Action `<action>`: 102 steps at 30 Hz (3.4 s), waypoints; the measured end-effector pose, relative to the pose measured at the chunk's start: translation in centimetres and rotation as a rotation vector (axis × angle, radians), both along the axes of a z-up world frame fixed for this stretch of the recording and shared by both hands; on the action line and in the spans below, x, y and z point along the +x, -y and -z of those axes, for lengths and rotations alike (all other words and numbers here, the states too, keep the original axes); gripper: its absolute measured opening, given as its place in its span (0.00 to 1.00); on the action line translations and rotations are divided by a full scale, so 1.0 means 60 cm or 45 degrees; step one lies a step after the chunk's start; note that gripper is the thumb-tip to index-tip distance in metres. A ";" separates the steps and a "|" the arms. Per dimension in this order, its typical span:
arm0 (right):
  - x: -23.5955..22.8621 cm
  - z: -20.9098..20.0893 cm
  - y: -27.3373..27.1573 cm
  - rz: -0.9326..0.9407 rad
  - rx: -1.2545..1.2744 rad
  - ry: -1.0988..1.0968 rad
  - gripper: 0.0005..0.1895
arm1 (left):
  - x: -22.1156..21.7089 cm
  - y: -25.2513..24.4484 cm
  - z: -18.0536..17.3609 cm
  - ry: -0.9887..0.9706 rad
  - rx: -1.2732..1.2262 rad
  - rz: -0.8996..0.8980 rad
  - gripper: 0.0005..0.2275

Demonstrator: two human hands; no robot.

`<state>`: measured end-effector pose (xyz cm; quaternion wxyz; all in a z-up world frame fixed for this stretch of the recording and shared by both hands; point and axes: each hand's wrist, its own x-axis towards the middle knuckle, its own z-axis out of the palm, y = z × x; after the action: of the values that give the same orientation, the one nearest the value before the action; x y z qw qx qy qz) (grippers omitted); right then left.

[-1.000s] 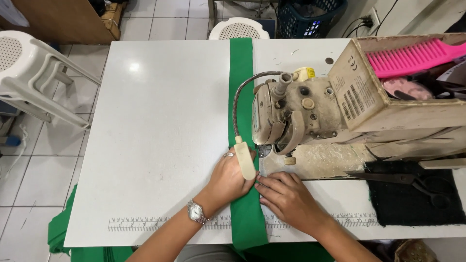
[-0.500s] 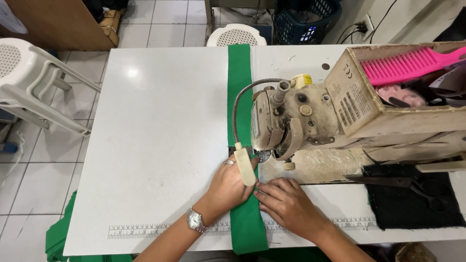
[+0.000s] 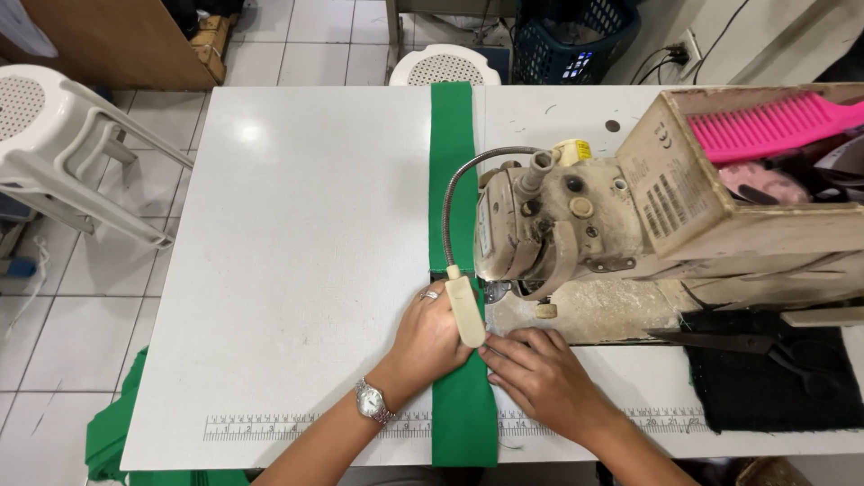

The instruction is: Folding and sewing green fabric strips using an industrial sewing machine

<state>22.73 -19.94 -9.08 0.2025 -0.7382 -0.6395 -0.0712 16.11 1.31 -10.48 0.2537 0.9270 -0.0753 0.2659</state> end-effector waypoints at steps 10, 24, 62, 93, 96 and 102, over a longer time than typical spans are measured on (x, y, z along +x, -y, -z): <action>0.055 -0.006 -0.026 0.028 -0.123 -0.044 0.18 | 0.051 -0.035 0.018 -0.158 0.115 -0.088 0.24; 0.064 0.038 -0.017 0.262 -0.067 -0.113 0.26 | -0.102 0.103 -0.007 0.090 0.273 0.027 0.10; -0.053 -0.063 0.026 -0.363 0.472 0.131 0.08 | -0.128 0.090 -0.111 0.066 -0.033 0.211 0.11; 0.077 0.016 -0.060 0.159 0.295 0.015 0.05 | 0.031 0.012 0.062 0.288 0.514 -0.238 0.05; 0.092 0.089 -0.049 0.288 0.082 -0.074 0.19 | -0.117 0.127 -0.022 -0.019 0.380 0.122 0.07; 0.071 0.025 -0.055 0.223 0.093 -0.134 0.15 | -0.193 0.151 0.009 -0.249 0.402 0.000 0.20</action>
<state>26.96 -16.65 -10.55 0.2555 -0.7861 -0.5581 -0.0729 4.50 -7.77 -11.04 0.1109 0.9767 -0.0911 0.1595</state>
